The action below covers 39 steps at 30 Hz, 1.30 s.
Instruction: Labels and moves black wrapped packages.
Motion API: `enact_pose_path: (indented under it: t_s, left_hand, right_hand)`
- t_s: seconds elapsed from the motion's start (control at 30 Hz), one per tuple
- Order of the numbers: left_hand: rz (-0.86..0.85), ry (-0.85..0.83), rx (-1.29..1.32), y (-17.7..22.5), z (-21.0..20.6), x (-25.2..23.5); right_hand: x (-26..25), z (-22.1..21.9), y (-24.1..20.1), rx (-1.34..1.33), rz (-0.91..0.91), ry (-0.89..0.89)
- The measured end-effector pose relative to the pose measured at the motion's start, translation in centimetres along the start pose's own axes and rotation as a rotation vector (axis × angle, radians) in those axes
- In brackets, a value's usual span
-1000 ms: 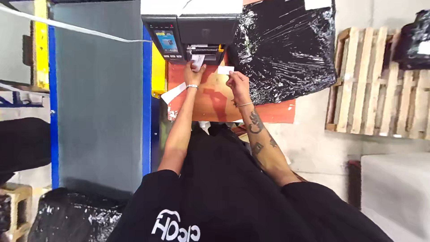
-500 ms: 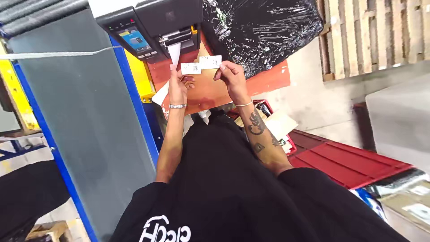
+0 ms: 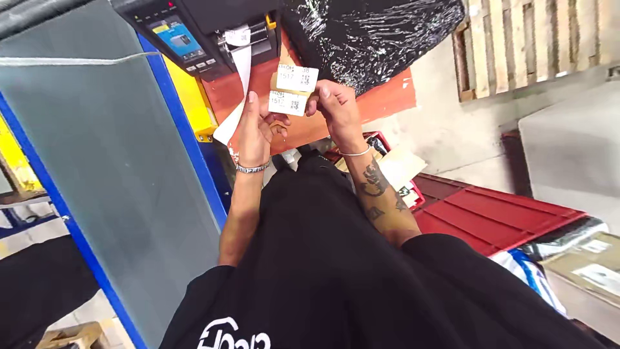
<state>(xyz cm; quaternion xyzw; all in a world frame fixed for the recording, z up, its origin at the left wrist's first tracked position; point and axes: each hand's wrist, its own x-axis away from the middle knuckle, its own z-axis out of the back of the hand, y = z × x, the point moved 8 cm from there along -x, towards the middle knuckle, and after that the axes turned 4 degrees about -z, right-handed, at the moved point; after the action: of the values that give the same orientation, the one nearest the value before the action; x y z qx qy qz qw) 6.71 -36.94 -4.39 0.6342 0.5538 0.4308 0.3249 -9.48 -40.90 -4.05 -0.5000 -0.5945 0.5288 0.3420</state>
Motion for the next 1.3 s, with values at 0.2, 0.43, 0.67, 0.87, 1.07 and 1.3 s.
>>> enact_pose_path:
  t_s: [0.2, 0.43, 0.67, 0.87, 1.07, 1.3]
  left_hand:
    - [-0.015, 0.002, -0.044, -0.7, -0.4, -0.3]
    - [-0.049, -0.063, 0.011, -1.2, -2.8, -1.3]
    - [-0.092, 0.016, -0.015, -1.3, -4.8, -4.5]
    - [-0.094, 0.166, -0.095, -3.1, -7.4, -9.1]
    - [0.094, 0.206, 0.044, -8.0, -11.9, -15.4]
    - [0.332, 0.437, -0.744, -14.8, -9.3, -20.7]
  right_hand:
    - [0.7, 0.4, -1.3, -0.009, 0.037, 0.033]
    - [1.8, 1.0, -0.8, 0.092, -0.068, 0.133]
    - [-1.9, 3.8, 1.0, -0.032, -0.127, 0.151]
    - [-5.9, 10.2, 0.6, 0.681, -0.273, 0.263]
    - [-11.3, 17.9, 1.5, 0.446, -0.195, 0.114]
    - [-15.8, 28.2, 7.2, 1.217, -0.327, 0.117]
